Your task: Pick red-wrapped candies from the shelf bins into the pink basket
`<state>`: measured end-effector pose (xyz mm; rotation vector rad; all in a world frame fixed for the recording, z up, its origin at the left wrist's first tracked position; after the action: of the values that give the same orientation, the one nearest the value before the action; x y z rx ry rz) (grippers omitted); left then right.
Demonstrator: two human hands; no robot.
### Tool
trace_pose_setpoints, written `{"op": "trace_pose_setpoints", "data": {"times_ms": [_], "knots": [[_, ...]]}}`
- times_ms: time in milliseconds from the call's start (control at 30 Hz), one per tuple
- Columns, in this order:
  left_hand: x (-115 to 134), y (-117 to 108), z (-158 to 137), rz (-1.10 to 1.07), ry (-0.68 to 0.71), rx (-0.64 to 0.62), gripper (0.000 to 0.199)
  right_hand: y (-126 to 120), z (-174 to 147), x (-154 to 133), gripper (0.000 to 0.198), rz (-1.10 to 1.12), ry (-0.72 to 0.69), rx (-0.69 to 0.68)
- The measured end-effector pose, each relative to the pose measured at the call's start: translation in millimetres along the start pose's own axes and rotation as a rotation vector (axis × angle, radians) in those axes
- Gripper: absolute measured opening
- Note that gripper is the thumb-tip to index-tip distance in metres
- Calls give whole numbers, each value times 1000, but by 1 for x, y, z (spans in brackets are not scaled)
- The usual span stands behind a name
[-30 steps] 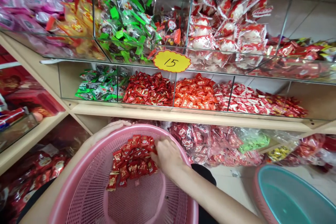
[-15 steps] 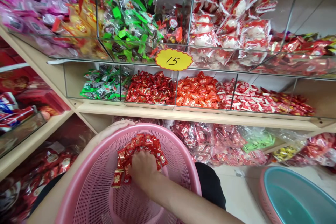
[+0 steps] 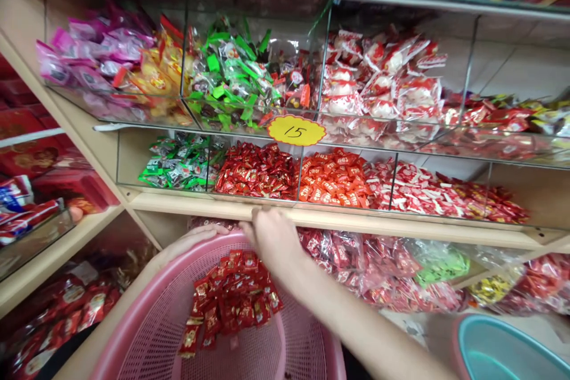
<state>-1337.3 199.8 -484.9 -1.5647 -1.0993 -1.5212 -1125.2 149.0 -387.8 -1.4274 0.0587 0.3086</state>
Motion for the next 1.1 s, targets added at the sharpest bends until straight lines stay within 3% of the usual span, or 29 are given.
{"op": "trace_pose_setpoints", "data": {"times_ms": [67, 133, 267, 400, 567, 733, 867, 1000, 1100], "knots": [[-1, 1, 2, 1, -11, -30, 27, -20, 33, 11, 23, -100, 20, 86], [-2, 1, 3, -2, -4, -61, 31, -26, 65, 18, 22, -209, 99, 88], [-3, -2, 4, -18, -15, -85, 31, -8, 108, 18, 23, -269, 259, -23], [-4, -4, 4, -33, -22, -73, 33, 7, 121, 19, 25, -272, 313, -62], [-4, -3, 3, -15, 5, -50, 30, 0, 118, 20, 29, -287, 325, -76], [-6, -3, 2, 14, 46, -117, 30, -31, 94, 13, 30, -307, 285, -70], [-12, -6, 4, 29, 48, -111, 29, -41, 49, 10, 27, -186, 119, 5], [-9, -2, 1, 36, 44, -124, 30, 1, -15, -8, 28, 359, -89, -230], [-3, 3, -3, 29, 58, -107, 30, 47, -58, -33, 22, 344, -102, -293]]}}
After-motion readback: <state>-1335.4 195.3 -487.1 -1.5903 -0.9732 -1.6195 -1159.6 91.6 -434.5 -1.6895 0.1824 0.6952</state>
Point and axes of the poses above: each hand's wrist, its own z-axis towards the middle knuckle, its own y-axis out of the palm, x = y × z, the point moved 1 cm from there along z, towards the middle knuckle, and after that the axes turned 8 degrees about y, right-handed, at the moved point
